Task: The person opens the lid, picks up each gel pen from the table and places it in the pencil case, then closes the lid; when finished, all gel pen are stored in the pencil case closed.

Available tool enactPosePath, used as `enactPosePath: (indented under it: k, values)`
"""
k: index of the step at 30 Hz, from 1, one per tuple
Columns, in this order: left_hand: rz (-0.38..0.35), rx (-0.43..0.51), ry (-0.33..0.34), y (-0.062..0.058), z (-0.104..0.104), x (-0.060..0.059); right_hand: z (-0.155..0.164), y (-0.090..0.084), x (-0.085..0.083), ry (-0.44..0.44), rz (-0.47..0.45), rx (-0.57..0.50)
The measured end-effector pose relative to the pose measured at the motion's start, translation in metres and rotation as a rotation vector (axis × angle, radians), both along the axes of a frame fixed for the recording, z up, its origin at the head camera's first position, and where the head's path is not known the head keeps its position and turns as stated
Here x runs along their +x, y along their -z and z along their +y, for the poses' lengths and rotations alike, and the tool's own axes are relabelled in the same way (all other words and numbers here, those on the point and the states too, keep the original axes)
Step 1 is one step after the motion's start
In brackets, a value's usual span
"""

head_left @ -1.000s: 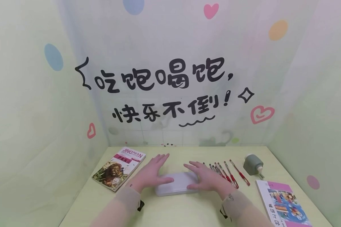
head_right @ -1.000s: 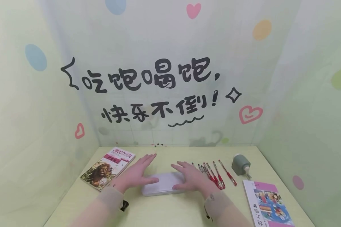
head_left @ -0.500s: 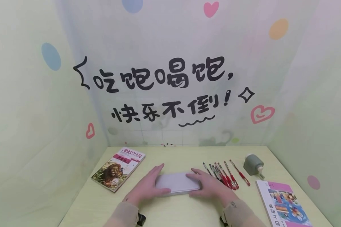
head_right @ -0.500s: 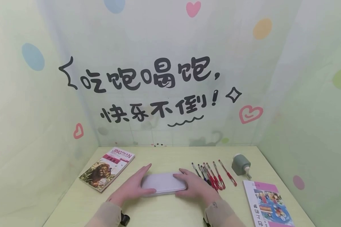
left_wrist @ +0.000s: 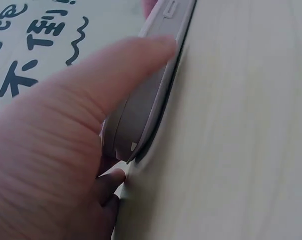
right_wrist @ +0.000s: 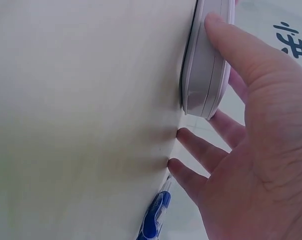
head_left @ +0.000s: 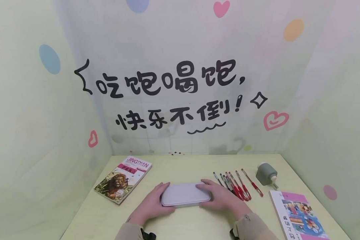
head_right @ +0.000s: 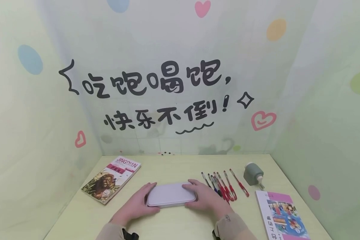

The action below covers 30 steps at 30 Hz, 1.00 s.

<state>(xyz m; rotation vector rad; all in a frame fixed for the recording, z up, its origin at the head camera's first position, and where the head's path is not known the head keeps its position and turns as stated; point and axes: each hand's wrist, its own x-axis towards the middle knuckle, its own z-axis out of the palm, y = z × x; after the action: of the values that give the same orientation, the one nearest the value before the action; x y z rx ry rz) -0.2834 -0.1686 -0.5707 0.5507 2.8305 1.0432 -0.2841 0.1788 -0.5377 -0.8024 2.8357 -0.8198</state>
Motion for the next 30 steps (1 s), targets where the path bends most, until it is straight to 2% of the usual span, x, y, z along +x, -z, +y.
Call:
enactPosePath:
  k: [10, 16, 30]
  values:
    - [-0.003, 0.022, -0.034, 0.003, -0.007, 0.006, -0.002, 0.002, 0.0, -0.002, -0.012, -0.015]
    - [0.021, 0.016, -0.031, 0.005, -0.007, 0.003, -0.001, 0.0, -0.001, -0.005, -0.021, -0.029]
    - [0.011, 0.02, -0.038, 0.008, -0.004, -0.001, 0.0, -0.008, -0.006, -0.004, -0.066, -0.006]
